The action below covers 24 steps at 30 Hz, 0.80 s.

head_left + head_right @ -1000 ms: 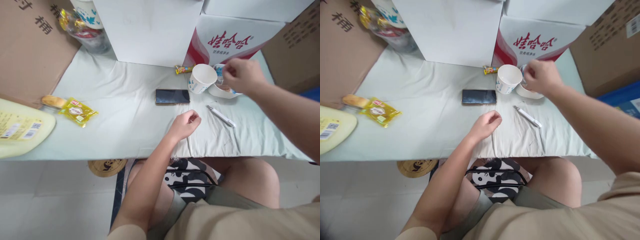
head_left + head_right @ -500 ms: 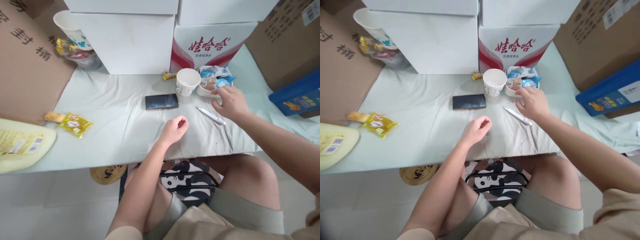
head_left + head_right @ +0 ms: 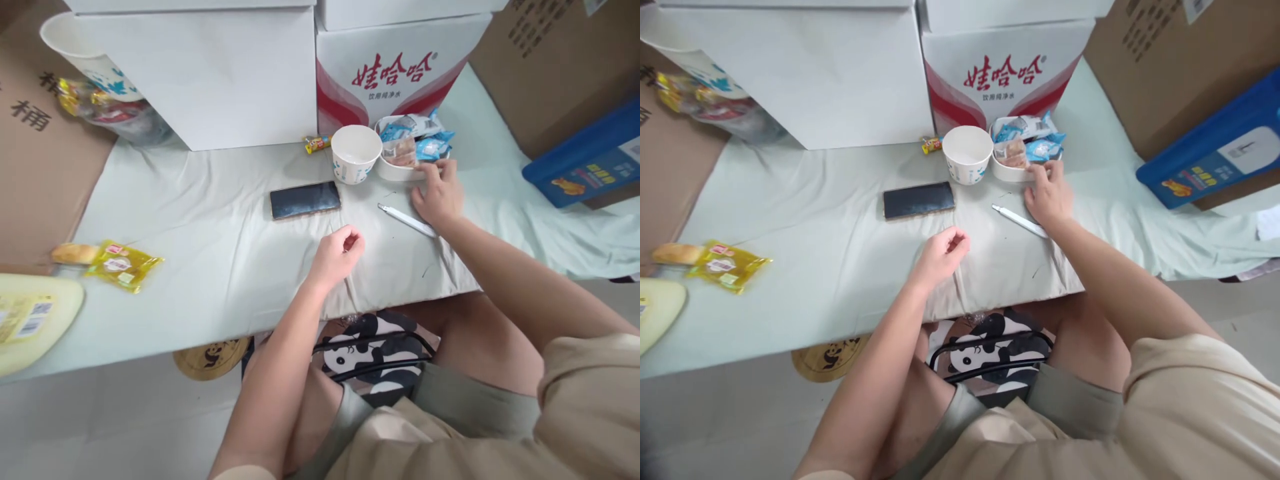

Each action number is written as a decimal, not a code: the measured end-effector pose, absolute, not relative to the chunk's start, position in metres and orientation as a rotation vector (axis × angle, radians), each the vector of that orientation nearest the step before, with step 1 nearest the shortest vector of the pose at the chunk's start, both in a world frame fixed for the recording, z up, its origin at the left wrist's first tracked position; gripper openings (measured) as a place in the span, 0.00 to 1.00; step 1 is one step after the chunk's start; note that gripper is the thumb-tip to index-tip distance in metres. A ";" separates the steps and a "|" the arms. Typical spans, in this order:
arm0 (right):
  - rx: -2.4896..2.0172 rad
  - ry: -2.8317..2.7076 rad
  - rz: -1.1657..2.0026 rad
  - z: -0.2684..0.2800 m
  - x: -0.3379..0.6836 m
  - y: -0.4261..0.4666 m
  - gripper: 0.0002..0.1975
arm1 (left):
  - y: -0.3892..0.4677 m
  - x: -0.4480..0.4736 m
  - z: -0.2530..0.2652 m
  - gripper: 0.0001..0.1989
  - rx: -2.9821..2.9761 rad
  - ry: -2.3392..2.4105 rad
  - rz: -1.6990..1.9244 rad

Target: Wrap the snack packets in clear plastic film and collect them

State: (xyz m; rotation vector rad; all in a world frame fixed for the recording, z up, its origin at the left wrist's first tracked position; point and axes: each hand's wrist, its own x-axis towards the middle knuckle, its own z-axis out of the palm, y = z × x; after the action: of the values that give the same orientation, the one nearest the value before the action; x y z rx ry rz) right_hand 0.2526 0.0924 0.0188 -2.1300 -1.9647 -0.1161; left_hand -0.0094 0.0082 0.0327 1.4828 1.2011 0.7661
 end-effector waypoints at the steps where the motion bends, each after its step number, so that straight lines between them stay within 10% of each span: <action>1: -2.137 -1.948 -0.109 0.020 0.253 0.094 0.27 | 0.008 -0.007 0.032 0.06 1.494 1.210 0.756; 24: -2.241 -1.732 -0.086 0.029 0.401 0.106 0.12 | 0.020 0.016 0.024 0.06 1.707 1.346 0.565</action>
State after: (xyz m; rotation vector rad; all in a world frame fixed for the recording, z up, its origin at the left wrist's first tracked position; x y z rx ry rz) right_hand 0.4011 0.1064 0.0292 -2.2412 -1.7318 -0.0857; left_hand 0.0159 0.0204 0.0245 1.7066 1.3460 0.5645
